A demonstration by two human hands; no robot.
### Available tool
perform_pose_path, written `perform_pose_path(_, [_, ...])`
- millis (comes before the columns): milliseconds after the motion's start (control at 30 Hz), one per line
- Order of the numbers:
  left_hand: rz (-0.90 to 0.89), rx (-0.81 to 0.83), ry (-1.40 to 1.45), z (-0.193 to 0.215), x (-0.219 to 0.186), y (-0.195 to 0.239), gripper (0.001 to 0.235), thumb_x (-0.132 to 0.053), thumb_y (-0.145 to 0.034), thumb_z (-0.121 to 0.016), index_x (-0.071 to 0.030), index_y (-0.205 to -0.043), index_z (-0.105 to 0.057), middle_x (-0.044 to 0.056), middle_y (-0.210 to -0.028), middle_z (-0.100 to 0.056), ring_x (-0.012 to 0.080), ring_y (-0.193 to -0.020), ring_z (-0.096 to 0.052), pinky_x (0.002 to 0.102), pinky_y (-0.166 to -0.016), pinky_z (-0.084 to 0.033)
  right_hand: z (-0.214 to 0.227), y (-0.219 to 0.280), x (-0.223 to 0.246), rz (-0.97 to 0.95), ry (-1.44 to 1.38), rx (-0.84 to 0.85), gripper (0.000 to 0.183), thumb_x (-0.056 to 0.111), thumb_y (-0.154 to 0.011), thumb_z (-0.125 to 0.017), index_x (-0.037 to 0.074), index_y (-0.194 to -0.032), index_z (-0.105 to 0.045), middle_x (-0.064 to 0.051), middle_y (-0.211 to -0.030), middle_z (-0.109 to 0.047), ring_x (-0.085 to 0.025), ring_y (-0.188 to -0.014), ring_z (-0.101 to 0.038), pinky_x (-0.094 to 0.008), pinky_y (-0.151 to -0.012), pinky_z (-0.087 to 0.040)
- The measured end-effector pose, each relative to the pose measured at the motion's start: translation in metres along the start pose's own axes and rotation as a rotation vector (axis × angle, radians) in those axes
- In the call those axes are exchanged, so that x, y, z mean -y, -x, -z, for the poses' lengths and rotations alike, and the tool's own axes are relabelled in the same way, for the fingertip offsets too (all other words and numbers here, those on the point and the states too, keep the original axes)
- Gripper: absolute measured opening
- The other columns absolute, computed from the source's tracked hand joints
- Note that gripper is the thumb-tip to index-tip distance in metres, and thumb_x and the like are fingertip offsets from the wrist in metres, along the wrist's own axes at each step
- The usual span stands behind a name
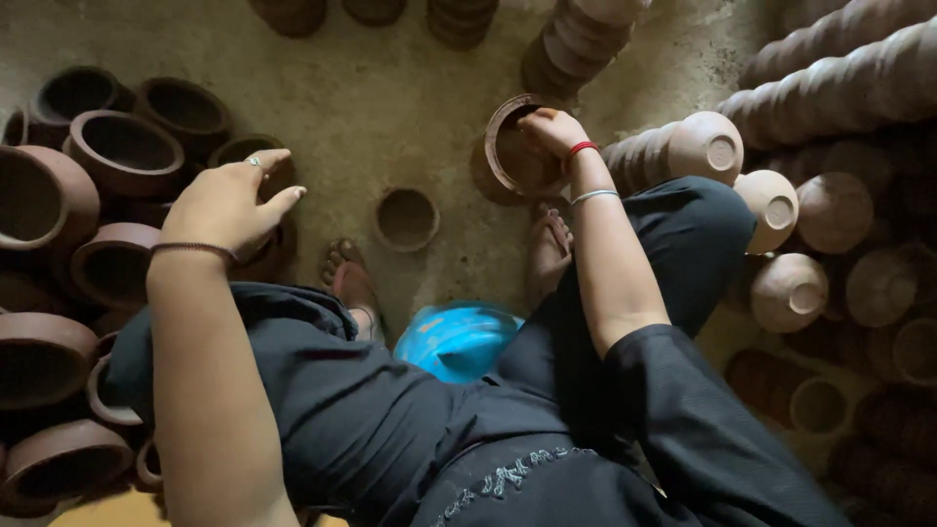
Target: The person dips pottery bowls into a container of liquid clay slip by hand, turning each piece to ensure even coverage before placing it onto a stack.
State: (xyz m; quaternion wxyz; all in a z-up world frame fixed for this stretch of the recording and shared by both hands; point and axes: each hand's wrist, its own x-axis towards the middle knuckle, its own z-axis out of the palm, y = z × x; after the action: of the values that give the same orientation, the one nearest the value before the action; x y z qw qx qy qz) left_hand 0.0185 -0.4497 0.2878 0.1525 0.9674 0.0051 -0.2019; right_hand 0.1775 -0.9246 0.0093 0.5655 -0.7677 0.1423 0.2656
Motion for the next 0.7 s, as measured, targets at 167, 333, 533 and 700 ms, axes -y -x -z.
perform_pose_path(167, [0.082,0.053,-0.070,-0.011,0.008,-0.012,0.063,-0.049,-0.095,-0.063,-0.020,-0.150,-0.054,0.017,-0.127,-0.069,0.0388,-0.112,-0.065,0.050,-0.094,-0.052,-0.007,0.022,0.020,0.215,0.631,-0.269,0.038,0.029,-0.075,-0.078,0.013,-0.109,-0.075,-0.014,-0.106,-0.075,-0.030,-0.098,-0.071,-0.039,-0.088,-0.055])
perform_pose_path(333, [0.132,0.067,-0.123,-0.012,-0.001,-0.016,0.065,-0.052,-0.096,-0.061,-0.021,-0.152,-0.051,0.013,-0.130,-0.069,0.0350,-0.116,-0.065,0.049,-0.095,-0.052,-0.014,0.048,0.052,0.174,0.708,-0.351,0.030,0.024,-0.073,-0.075,0.017,-0.102,-0.076,-0.014,-0.102,-0.075,-0.034,-0.097,-0.071,-0.041,-0.086,-0.056])
perform_pose_path(533, [0.157,0.074,-0.110,-0.005,-0.014,-0.013,0.068,-0.054,-0.095,-0.061,-0.021,-0.153,-0.049,0.011,-0.133,-0.067,0.0341,-0.120,-0.063,0.053,-0.102,-0.044,-0.019,0.078,0.087,0.160,0.742,-0.444,0.029,0.020,-0.072,-0.074,0.018,-0.101,-0.075,-0.015,-0.099,-0.074,-0.037,-0.096,-0.069,-0.044,-0.084,-0.056])
perform_pose_path(700, [0.183,0.114,-0.147,0.000,-0.027,-0.012,0.067,-0.054,-0.096,-0.060,-0.024,-0.155,-0.047,0.015,-0.129,-0.069,0.0359,-0.120,-0.062,0.056,-0.110,-0.036,-0.015,0.086,0.096,0.201,0.706,-0.503,0.027,0.023,-0.074,-0.075,0.017,-0.100,-0.075,-0.016,-0.100,-0.074,-0.038,-0.095,-0.069,-0.045,-0.083,-0.055])
